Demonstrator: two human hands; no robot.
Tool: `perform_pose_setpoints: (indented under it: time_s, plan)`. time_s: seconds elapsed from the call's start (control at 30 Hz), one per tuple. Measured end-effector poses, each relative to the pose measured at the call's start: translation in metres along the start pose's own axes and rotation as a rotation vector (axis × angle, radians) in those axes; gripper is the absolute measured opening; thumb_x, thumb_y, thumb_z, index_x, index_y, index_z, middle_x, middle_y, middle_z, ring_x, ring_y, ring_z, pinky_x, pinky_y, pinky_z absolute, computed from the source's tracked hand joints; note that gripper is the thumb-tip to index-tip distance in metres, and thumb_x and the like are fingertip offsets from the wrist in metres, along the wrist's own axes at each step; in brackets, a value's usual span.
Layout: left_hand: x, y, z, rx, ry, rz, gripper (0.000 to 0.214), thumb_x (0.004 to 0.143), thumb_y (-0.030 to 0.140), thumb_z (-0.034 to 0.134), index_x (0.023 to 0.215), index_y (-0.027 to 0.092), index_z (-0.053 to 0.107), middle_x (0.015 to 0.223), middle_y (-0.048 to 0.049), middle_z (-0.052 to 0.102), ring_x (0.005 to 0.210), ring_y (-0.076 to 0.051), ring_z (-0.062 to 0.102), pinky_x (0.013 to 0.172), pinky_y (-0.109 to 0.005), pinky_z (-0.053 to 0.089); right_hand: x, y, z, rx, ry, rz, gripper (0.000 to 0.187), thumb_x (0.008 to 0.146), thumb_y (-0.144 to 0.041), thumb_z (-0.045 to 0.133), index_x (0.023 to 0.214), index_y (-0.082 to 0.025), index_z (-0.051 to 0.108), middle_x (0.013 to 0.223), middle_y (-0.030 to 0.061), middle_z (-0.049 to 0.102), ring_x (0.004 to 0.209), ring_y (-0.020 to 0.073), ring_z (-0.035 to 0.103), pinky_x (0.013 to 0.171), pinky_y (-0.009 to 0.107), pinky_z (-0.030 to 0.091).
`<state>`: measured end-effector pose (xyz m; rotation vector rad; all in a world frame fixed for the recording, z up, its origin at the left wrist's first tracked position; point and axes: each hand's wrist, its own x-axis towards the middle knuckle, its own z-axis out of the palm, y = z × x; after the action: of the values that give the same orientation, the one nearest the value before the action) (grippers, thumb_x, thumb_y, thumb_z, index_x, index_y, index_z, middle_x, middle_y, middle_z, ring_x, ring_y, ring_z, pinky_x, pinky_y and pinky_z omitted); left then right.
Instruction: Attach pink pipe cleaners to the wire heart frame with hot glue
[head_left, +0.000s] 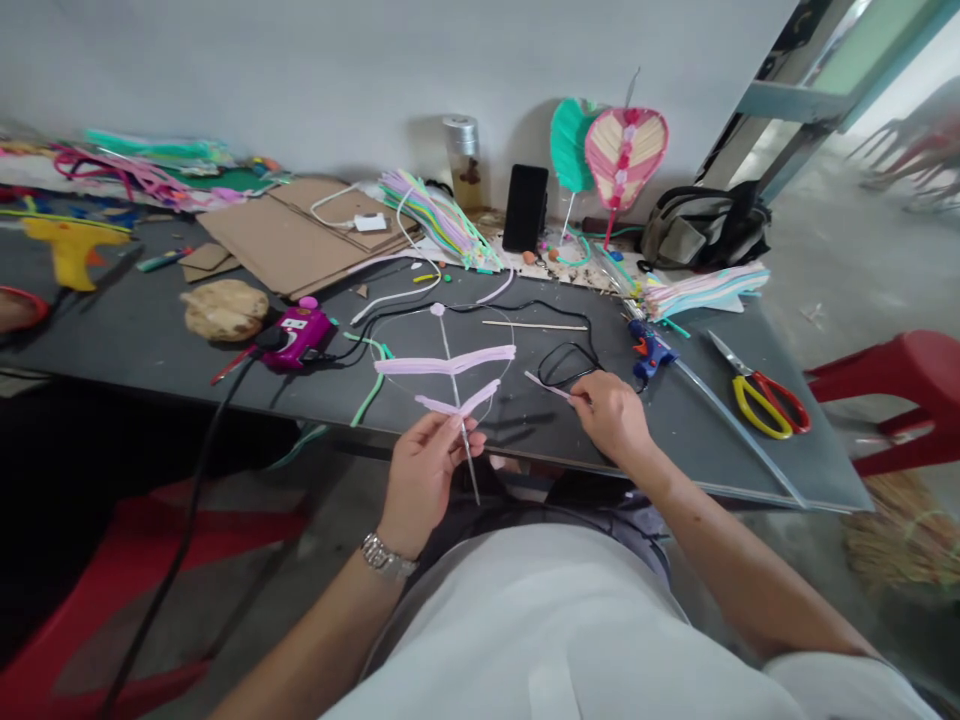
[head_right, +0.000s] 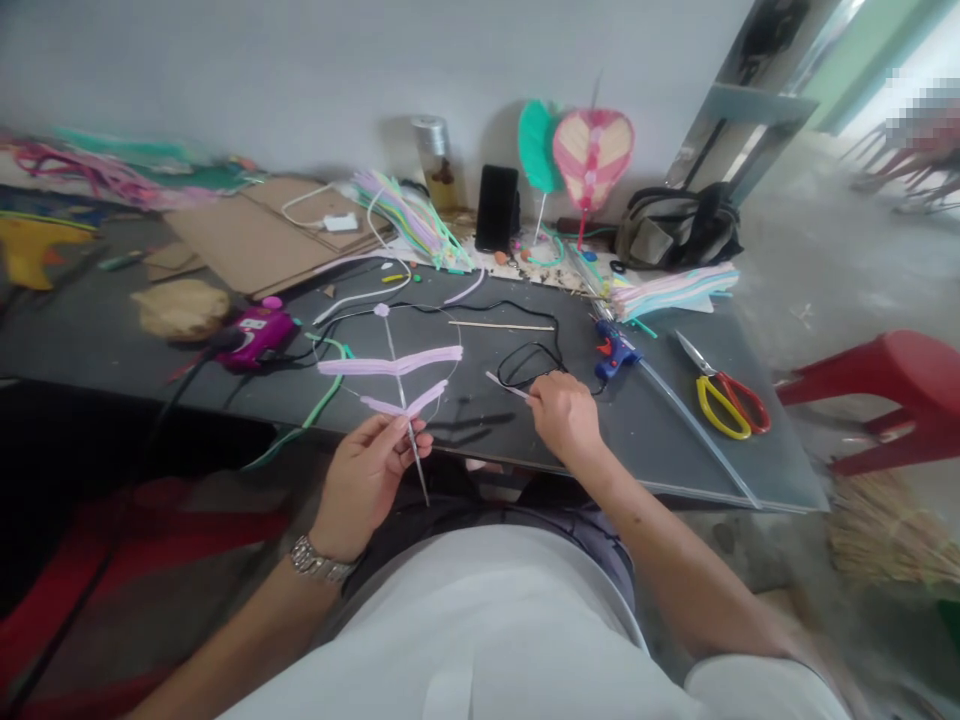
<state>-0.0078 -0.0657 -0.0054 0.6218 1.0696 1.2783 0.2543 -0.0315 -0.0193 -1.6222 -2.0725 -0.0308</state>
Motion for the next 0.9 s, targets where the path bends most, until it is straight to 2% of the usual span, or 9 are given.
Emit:
perform_pose_setpoints:
  time_s: [0.13,0.2,0.3,0.4,0.47,0.53,0.63,0.77,0.9]
  plan:
    - [-0.005,-0.006,0.007,-0.024,-0.022,-0.031,0.032,0.068,0.037,0.089,0.081,0.014,0.072,0.078,-0.0020,0.072,0.066,-0.012,0.069,0.064,-0.025,0.057,0.006,-0.005,0.006,-0.009,-0.018,-0.022,0.017,0.085,-0.010,0.057,0.071,-0.020,0.057,0.072,0.0057,0.062,0.070,0.0202,0.054,0.065,0.031,0.037]
    - [-0.006,-0.008,0.010,-0.031,-0.035,-0.051,0.032,0.068,0.038,0.088,0.081,0.013,0.072,0.077,-0.0024,0.072,0.066,-0.013,0.069,0.063,-0.024,0.056,0.004,-0.010,-0.005,0.040,-0.041,-0.064,0.018,0.086,-0.010,0.055,0.071,-0.020,0.055,0.071,0.0042,0.060,0.069,0.0193,0.055,0.065,0.031,0.039]
    - [-0.005,-0.011,0.014,-0.037,-0.031,-0.048,0.033,0.066,0.039,0.089,0.079,0.013,0.071,0.076,-0.0025,0.072,0.067,-0.013,0.069,0.065,-0.025,0.057,-0.007,-0.017,-0.033,0.218,-0.070,-0.074,0.014,0.092,-0.017,0.055,0.079,-0.020,0.058,0.073,0.0015,0.061,0.067,0.0169,0.056,0.064,0.029,0.042]
    - [-0.005,-0.014,0.018,-0.040,-0.013,-0.062,0.034,0.066,0.038,0.089,0.078,0.014,0.068,0.077,-0.0019,0.072,0.069,-0.014,0.070,0.065,-0.026,0.056,-0.020,-0.030,-0.061,0.322,0.088,0.080,0.006,0.093,-0.022,0.062,0.088,-0.022,0.065,0.073,-0.0008,0.064,0.062,0.0152,0.056,0.061,0.028,0.042]
    - [-0.006,-0.017,0.022,-0.047,-0.026,-0.081,0.034,0.065,0.038,0.089,0.079,0.015,0.068,0.079,-0.0022,0.072,0.071,-0.015,0.071,0.065,-0.026,0.056,-0.023,-0.043,-0.069,0.354,0.149,0.095,0.006,0.092,-0.022,0.065,0.097,-0.023,0.068,0.078,0.0000,0.068,0.066,0.0159,0.060,0.062,0.028,0.045]
    - [-0.009,-0.020,0.027,-0.061,-0.056,-0.092,0.034,0.065,0.037,0.089,0.078,0.015,0.068,0.079,-0.0021,0.072,0.071,-0.016,0.071,0.064,-0.026,0.057,-0.022,-0.056,-0.068,0.409,0.105,-0.009,0.010,0.094,-0.021,0.064,0.102,-0.022,0.069,0.084,0.0016,0.070,0.074,0.0170,0.063,0.067,0.029,0.048]
    - [-0.014,-0.025,0.033,-0.069,-0.106,-0.086,0.031,0.066,0.035,0.089,0.077,0.014,0.068,0.075,-0.0011,0.070,0.070,-0.015,0.069,0.064,-0.026,0.056,-0.014,-0.071,-0.055,0.444,0.008,-0.185,0.013,0.097,-0.017,0.057,0.097,-0.021,0.069,0.087,0.0048,0.071,0.083,0.0187,0.065,0.075,0.031,0.051]
    - [-0.017,-0.027,0.034,-0.051,-0.137,-0.061,0.026,0.070,0.032,0.086,0.083,0.014,0.072,0.075,-0.0016,0.071,0.069,-0.013,0.066,0.065,-0.025,0.054,-0.004,-0.078,-0.037,0.330,-0.011,-0.263,0.017,0.098,-0.014,0.053,0.092,-0.016,0.069,0.083,0.0083,0.070,0.080,0.0208,0.062,0.075,0.034,0.049]
    - [-0.016,-0.026,0.033,-0.064,-0.140,-0.064,0.024,0.070,0.029,0.086,0.084,0.014,0.073,0.077,-0.0027,0.072,0.069,-0.013,0.065,0.068,-0.025,0.053,-0.004,-0.079,-0.031,0.281,-0.030,-0.325,0.017,0.096,-0.010,0.055,0.089,-0.015,0.070,0.082,0.0091,0.069,0.078,0.0210,0.062,0.073,0.033,0.048]
